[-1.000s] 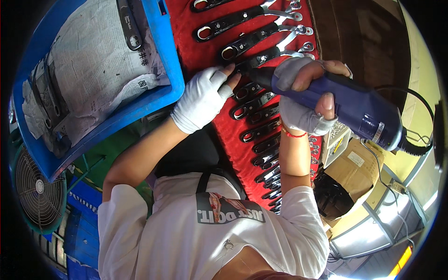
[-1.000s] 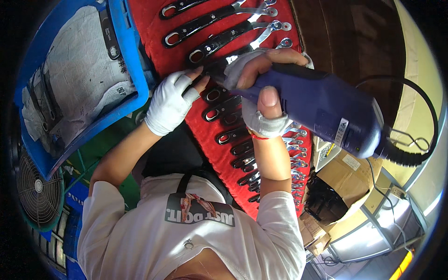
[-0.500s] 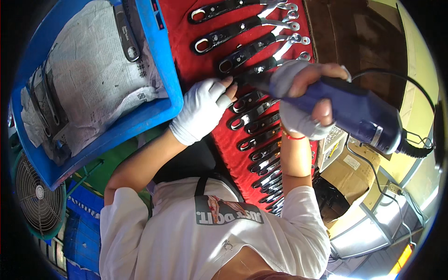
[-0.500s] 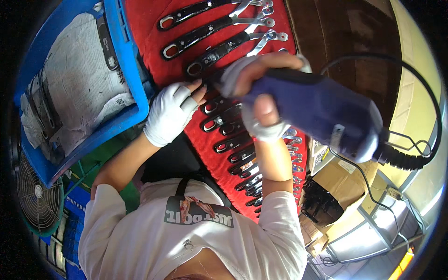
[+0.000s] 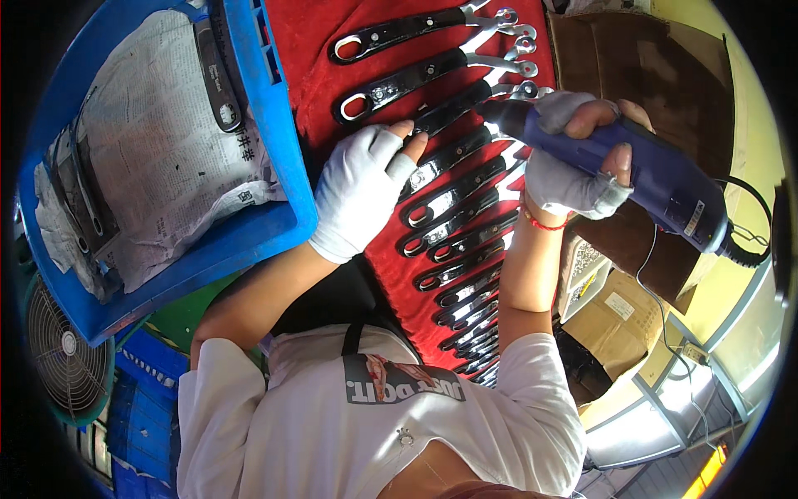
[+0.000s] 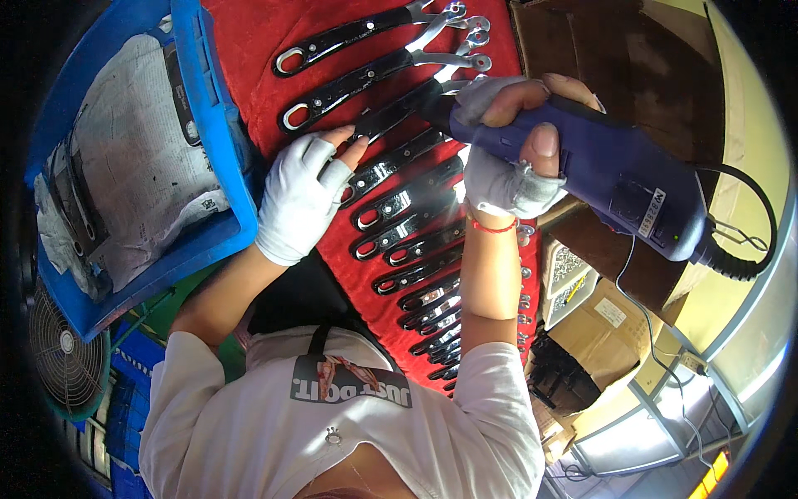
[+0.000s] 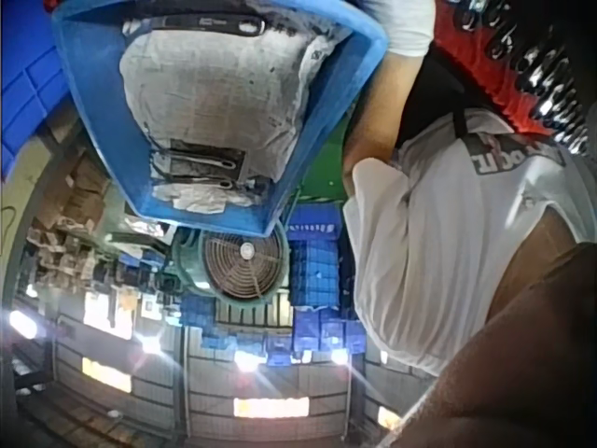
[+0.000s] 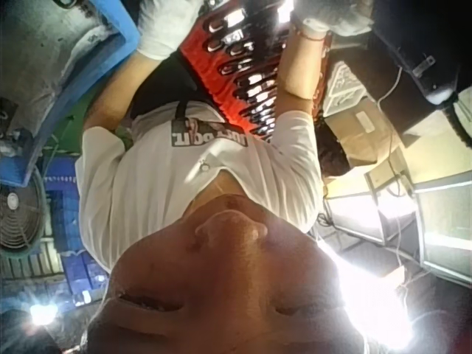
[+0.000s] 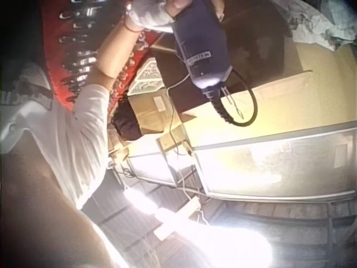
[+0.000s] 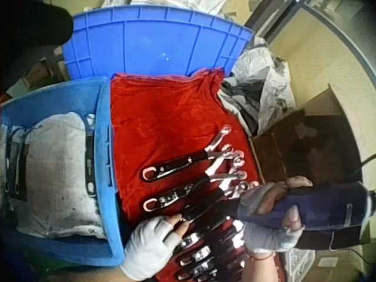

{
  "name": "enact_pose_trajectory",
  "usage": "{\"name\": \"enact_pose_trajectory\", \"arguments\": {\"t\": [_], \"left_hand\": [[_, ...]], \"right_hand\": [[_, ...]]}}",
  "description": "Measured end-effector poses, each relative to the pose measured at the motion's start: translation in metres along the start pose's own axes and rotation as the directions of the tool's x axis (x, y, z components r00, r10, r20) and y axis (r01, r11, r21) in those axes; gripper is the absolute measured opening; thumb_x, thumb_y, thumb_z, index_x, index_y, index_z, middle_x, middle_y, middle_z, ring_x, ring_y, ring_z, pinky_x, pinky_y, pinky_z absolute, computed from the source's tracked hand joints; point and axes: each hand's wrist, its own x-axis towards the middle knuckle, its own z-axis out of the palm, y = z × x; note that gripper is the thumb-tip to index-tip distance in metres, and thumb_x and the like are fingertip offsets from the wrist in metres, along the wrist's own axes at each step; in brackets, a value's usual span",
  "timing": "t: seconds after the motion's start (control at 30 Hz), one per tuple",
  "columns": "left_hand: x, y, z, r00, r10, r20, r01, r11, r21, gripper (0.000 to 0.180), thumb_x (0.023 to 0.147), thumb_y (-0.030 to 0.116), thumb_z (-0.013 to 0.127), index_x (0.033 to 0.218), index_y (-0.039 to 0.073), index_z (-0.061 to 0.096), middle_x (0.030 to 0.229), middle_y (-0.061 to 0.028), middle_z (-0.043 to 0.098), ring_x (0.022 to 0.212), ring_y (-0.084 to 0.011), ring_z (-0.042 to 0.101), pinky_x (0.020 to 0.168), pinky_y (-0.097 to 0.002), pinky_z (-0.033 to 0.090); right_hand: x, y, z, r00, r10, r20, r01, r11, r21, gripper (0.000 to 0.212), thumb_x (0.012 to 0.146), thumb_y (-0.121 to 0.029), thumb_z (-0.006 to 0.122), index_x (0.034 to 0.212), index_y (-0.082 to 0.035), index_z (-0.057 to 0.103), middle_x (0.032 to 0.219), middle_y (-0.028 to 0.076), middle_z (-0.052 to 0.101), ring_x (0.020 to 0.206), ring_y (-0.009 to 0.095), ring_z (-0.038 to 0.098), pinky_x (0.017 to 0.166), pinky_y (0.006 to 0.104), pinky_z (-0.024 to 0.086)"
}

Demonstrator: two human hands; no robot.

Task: The person arranges metal handle tools in a row on the table and fastens screws into each tool using an electric screwdriver.

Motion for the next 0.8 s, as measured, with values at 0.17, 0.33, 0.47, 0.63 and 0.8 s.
{"name": "enact_pose_trajectory", "arguments": {"t": [0.17, 0.33, 0.47, 0.63, 0.8], "left_hand": [[0.003, 0.001, 0.0, 0.994, -0.079, 0.07, 0.085, 0.993, -0.086, 0.057, 0.067, 0.002, 0.063, 0.122, 0.01, 0.054, 0.12, -0.008, 0.05, 0.099, -0.0285, 0.052, 0.085, -0.0391, 0.045], [0.005, 0.003, -0.004, 0.983, -0.138, 0.12, 0.148, 0.985, -0.083, 0.057, 0.067, 0.001, 0.063, 0.122, 0.011, 0.055, 0.119, -0.0069, 0.051, 0.098, -0.028, 0.051, 0.085, -0.0382, 0.046], [0.011, 0.002, -0.004, 0.97, 0.098, -0.223, -0.102, 0.995, -0.01, 0.02, 0.086, 0.021, 0.062, 0.099, 0.005, 0.062, 0.084, -0.0159, 0.06, 0.077, -0.0326, 0.06, 0.068, -0.0398, 0.049], [0.006, 0.001, 0.006, 0.974, -0.007, -0.228, -0.019, 0.994, -0.11, 0.023, 0.084, 0.018, 0.063, 0.102, 0.004, 0.062, 0.087, -0.0141, 0.06, 0.075, -0.0305, 0.06, 0.068, -0.0385, 0.049], [0.001, -0.005, 0.007, 0.953, 0.162, -0.257, -0.156, 0.987, 0.045, 0.027, 0.082, 0.015, 0.065, 0.105, 0.002, 0.061, 0.088, -0.012, 0.059, 0.073, -0.0285, 0.059, 0.067, -0.0365, 0.049]], "right_hand": [[-0.002, 0.002, -0.006, 0.998, -0.033, -0.05, 0.026, 0.991, -0.135, 0.046, 0.083, -0.036, 0.048, 0.116, -0.003, 0.045, 0.067, 0.011, 0.05, 0.053, 0.025, 0.047, 0.055, 0.0425, 0.041], [0.001, 0.004, 0.004, 0.999, -0.003, 0.042, 0.008, 0.991, -0.134, 0.046, 0.081, -0.035, 0.05, 0.115, -0.005, 0.047, 0.067, 0.011, 0.049, 0.054, 0.024, 0.047, 0.057, 0.0418, 0.042], [0.006, 0.005, 0.009, 0.989, 0.041, 0.145, -0.003, 0.968, -0.251, 0.044, 0.08, -0.032, 0.053, 0.116, -0.007, 0.048, 0.067, 0.012, 0.049, 0.055, 0.024, 0.048, 0.059, 0.0423, 0.043], [0.001, 0.003, 0.011, 1.0, -0.02, 0.017, 0.024, 0.966, -0.257, 0.049, 0.083, -0.034, 0.054, 0.118, -0.001, 0.044, 0.067, 0.011, 0.049, 0.055, 0.026, 0.048, 0.058, 0.043, 0.043], [-0.019, -0.014, 0.032, 0.994, 0.059, 0.087, -0.059, 0.998, -0.002, 0.048, 0.083, -0.036, 0.052, 0.121, -0.008, 0.046, 0.066, 0.009, 0.049, 0.052, 0.023, 0.045, 0.053, 0.0395, 0.04]]}}
